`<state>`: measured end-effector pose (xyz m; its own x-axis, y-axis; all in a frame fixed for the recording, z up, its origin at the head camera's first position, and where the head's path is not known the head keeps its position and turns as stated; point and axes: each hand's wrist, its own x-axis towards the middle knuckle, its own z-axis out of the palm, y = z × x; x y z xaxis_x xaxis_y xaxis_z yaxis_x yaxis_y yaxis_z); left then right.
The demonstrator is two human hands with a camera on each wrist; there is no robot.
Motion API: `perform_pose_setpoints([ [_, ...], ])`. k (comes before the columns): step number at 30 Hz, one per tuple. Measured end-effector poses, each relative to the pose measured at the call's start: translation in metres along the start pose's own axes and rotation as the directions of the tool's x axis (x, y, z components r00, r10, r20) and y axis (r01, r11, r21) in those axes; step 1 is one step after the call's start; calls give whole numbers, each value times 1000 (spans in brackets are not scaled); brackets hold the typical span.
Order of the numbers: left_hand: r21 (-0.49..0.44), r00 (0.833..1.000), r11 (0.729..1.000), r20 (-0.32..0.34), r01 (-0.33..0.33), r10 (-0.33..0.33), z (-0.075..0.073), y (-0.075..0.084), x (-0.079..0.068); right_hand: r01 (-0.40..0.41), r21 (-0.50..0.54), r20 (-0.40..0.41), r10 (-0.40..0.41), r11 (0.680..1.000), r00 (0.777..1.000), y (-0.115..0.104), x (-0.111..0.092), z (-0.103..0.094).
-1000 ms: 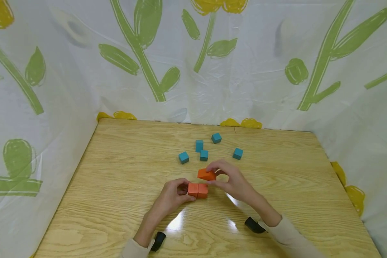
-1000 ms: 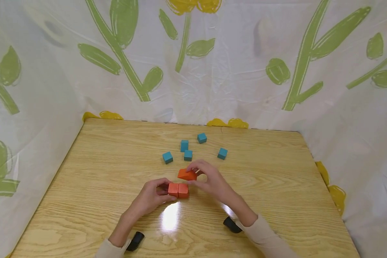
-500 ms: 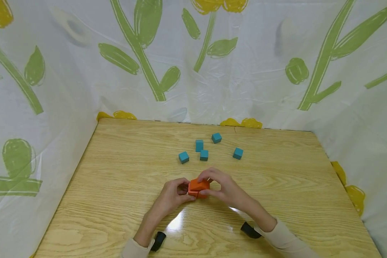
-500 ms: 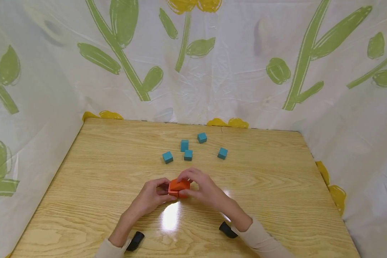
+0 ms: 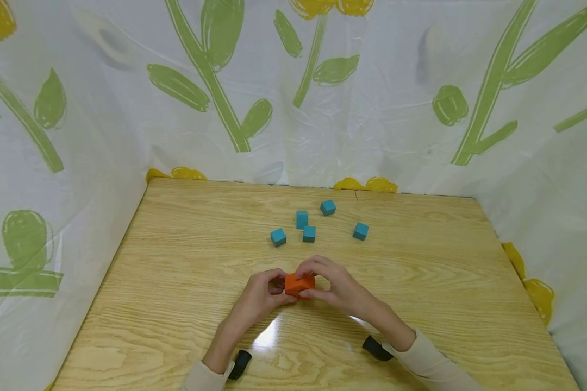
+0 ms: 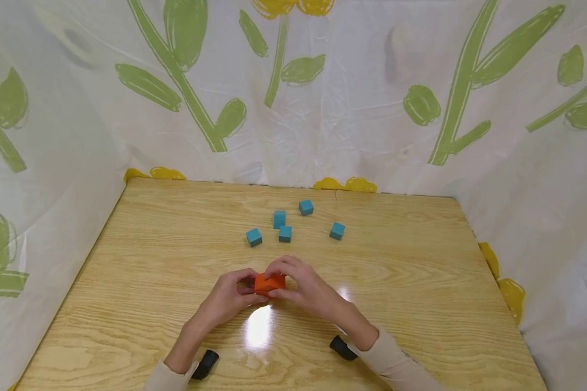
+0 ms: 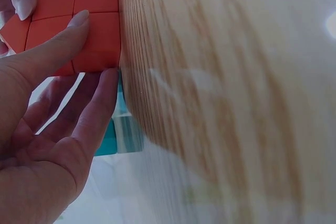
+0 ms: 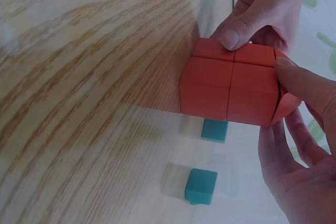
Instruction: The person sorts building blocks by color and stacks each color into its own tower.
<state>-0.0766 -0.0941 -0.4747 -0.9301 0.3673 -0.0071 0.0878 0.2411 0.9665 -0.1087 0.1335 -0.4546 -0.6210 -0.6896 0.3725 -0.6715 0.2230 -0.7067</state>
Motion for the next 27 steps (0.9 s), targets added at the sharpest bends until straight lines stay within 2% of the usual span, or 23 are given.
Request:
perform_pose_setpoints([
  [14, 20, 1000, 1000, 2, -2, 2, 0, 2, 0, 3, -53, -5, -3, 999, 1000, -1, -2, 2],
  [20, 137, 999, 990, 14, -36, 35, 0, 5, -1, -8, -37, -23, 7, 999, 1000, -1, -4, 0],
  [25, 315, 999, 948, 9, -38, 38, -2, 17, -6, 4, -44, -50, -6, 999, 999, -1, -7, -7],
  [27, 345, 999, 938, 2, -32, 33, -3, 24, -8, -2, -47, -56, -1, 999, 998, -2, -8, -10],
])
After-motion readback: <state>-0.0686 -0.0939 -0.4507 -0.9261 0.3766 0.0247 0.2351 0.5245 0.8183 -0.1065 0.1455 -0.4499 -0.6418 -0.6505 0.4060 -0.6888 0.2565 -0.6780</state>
